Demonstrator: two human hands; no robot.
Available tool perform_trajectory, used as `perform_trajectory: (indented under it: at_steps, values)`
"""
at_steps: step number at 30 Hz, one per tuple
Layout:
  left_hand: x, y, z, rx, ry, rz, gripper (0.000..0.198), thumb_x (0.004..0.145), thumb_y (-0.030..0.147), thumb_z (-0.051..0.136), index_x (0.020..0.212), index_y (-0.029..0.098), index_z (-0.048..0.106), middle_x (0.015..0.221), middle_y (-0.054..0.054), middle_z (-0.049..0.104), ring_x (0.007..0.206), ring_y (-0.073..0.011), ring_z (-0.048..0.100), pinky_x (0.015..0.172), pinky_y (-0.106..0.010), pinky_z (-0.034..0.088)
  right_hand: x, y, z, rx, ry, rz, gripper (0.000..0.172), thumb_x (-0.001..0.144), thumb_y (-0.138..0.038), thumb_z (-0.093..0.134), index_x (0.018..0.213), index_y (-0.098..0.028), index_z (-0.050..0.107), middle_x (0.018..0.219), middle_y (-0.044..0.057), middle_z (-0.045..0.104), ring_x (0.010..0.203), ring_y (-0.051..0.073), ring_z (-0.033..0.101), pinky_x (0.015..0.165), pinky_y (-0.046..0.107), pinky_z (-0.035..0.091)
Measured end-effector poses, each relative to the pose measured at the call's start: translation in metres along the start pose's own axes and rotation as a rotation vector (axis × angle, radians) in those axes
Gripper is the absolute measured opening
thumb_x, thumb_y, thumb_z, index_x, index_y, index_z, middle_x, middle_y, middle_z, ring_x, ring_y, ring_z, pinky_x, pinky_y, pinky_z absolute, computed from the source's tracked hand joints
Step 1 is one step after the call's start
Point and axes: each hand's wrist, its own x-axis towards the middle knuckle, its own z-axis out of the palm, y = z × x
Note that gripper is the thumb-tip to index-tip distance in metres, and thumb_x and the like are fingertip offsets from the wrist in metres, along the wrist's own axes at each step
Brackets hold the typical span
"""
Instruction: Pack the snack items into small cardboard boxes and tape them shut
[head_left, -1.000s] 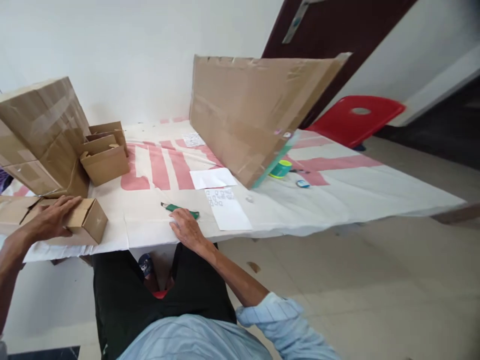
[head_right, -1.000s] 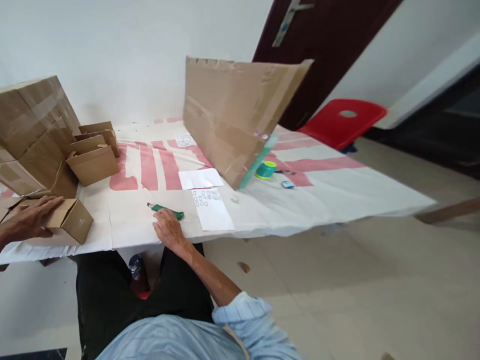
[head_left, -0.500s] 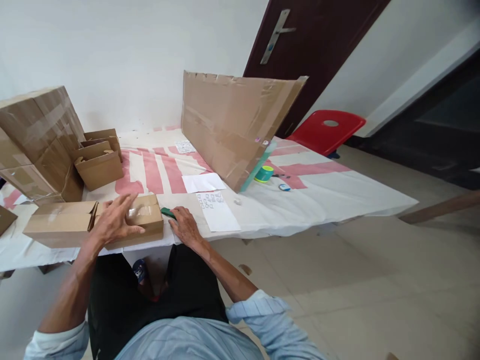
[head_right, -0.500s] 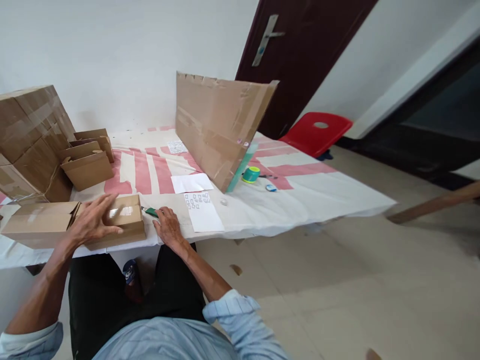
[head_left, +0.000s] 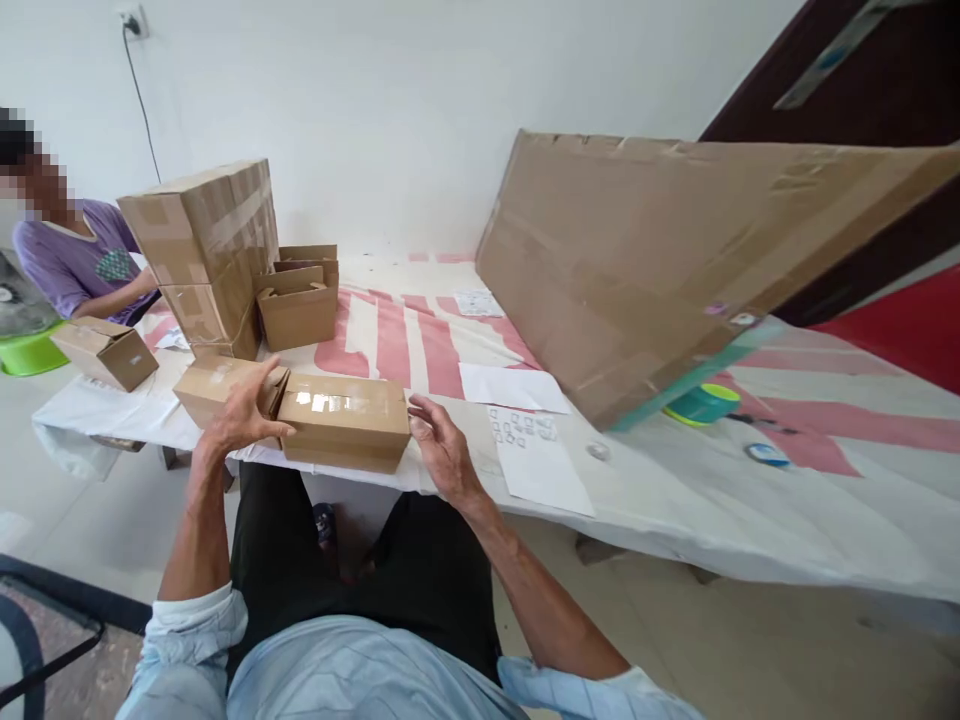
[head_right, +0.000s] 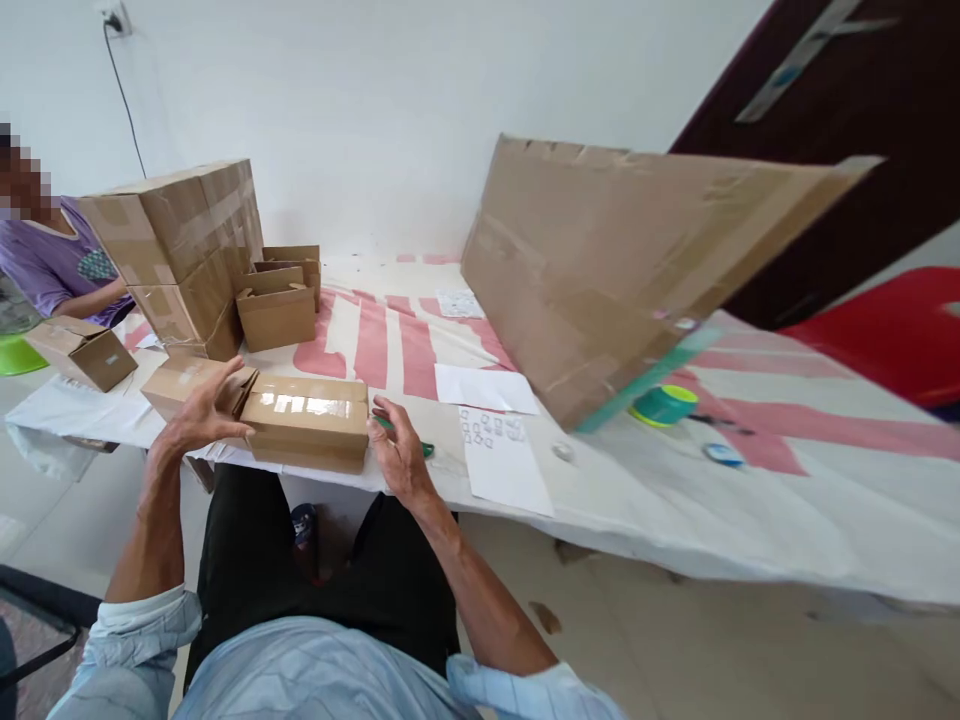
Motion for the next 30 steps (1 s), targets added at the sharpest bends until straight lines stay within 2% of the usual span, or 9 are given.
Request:
perform_trajectory:
  at_steps: [3, 8, 12, 15, 18, 21, 25, 27, 30]
  values:
    - [-0.005, -0.006, 0.002, 0.179, -0.099, -0.016, 0.107, 0.068, 0.039, 0.096, 0.163, 0.023, 0.048, 0.169, -0.017, 0.051, 0.163, -0.0402, 0.038, 0.135, -0.061, 0.023, 0.005, -0.007, 0.000, -0.028, -0.085, -0.025, 0.077, 0.089, -0.065, 0.073, 0.153, -0.025, 0.057, 0.161, 0.017, 0.055, 0.144, 0.034, 0.057, 0.114, 0.052, 0.052]
    - [-0.009, -0.030, -0.010, 0.351, -0.021, -0.033, 0.072, 0.077, 0.021, 0.075, 0.148, 0.024, 0.063, 0.162, -0.014, 0.059, 0.155, -0.0383, 0.049, 0.128, -0.059, 0.033, 0.010, -0.005, 0.009, -0.059, -0.131, 0.013, 0.077, 0.088, -0.062, 0.073, 0.154, -0.024, 0.056, 0.160, 0.018, 0.055, 0.138, 0.034, 0.061, 0.112, 0.053, 0.054]
    - [-0.010, -0.036, -0.021, 0.413, -0.003, -0.066, 0.069, 0.075, 0.021, 0.072, 0.144, 0.022, 0.065, 0.161, -0.016, 0.059, 0.151, -0.0396, 0.052, 0.124, -0.060, 0.037, 0.015, 0.000, 0.009, -0.025, -0.133, 0.050, 0.079, 0.087, -0.061, 0.070, 0.154, -0.021, 0.056, 0.155, 0.019, 0.061, 0.138, 0.034, 0.062, 0.111, 0.052, 0.055]
    - [-0.013, -0.029, -0.018, 0.414, 0.031, -0.082, 0.073, 0.074, 0.025, 0.076, 0.146, 0.023, 0.062, 0.161, -0.017, 0.058, 0.150, -0.0407, 0.053, 0.125, -0.061, 0.035, 0.021, 0.004, 0.003, 0.012, -0.136, 0.076, 0.075, 0.087, -0.059, 0.068, 0.151, -0.021, 0.059, 0.154, 0.016, 0.063, 0.139, 0.033, 0.062, 0.115, 0.052, 0.052]
    - [-0.023, -0.017, -0.003, 0.302, 0.140, -0.053, 0.076, 0.077, 0.023, 0.073, 0.151, 0.022, 0.058, 0.162, -0.017, 0.057, 0.151, -0.0375, 0.052, 0.127, -0.056, 0.036, 0.025, 0.012, -0.005, 0.029, -0.098, 0.147, 0.069, 0.086, -0.058, 0.065, 0.146, -0.023, 0.064, 0.155, 0.012, 0.064, 0.140, 0.033, 0.061, 0.116, 0.054, 0.052]
    - [-0.039, -0.006, 0.017, 0.100, 0.147, 0.004, 0.084, 0.079, 0.027, 0.077, 0.159, 0.021, 0.051, 0.164, -0.016, 0.056, 0.155, -0.0351, 0.050, 0.130, -0.050, 0.037, 0.027, 0.021, -0.011, 0.055, -0.053, 0.230, 0.066, 0.084, -0.059, 0.064, 0.141, -0.026, 0.068, 0.149, 0.009, 0.068, 0.137, 0.034, 0.063, 0.106, 0.053, 0.060]
    - [-0.061, 0.005, 0.044, -0.072, 0.209, -0.011, 0.101, 0.075, 0.035, 0.090, 0.164, 0.022, 0.044, 0.168, -0.019, 0.050, 0.159, -0.0399, 0.044, 0.133, -0.056, 0.033, 0.027, 0.030, -0.017, 0.059, -0.060, 0.266, 0.064, 0.084, -0.060, 0.065, 0.138, -0.026, 0.070, 0.141, 0.008, 0.073, 0.130, 0.034, 0.067, 0.094, 0.049, 0.066]
    - [-0.070, 0.007, 0.058, -0.175, 0.235, -0.006, 0.109, 0.074, 0.040, 0.093, 0.167, 0.022, 0.039, 0.170, -0.020, 0.046, 0.158, -0.0402, 0.045, 0.129, -0.055, 0.039, 0.027, 0.031, -0.018, 0.031, -0.059, 0.255, 0.061, 0.085, -0.059, 0.064, 0.136, -0.027, 0.071, 0.139, 0.008, 0.073, 0.128, 0.032, 0.068, 0.092, 0.046, 0.066]
    - [-0.080, 0.001, 0.085, -0.307, 0.201, -0.028, 0.126, 0.069, 0.047, 0.098, 0.171, 0.021, 0.029, 0.174, -0.025, 0.037, 0.161, -0.0423, 0.039, 0.126, -0.056, 0.044, 0.026, 0.030, -0.018, 0.014, -0.051, 0.234, 0.057, 0.087, -0.057, 0.063, 0.135, -0.027, 0.071, 0.140, 0.007, 0.073, 0.128, 0.030, 0.067, 0.093, 0.043, 0.065]
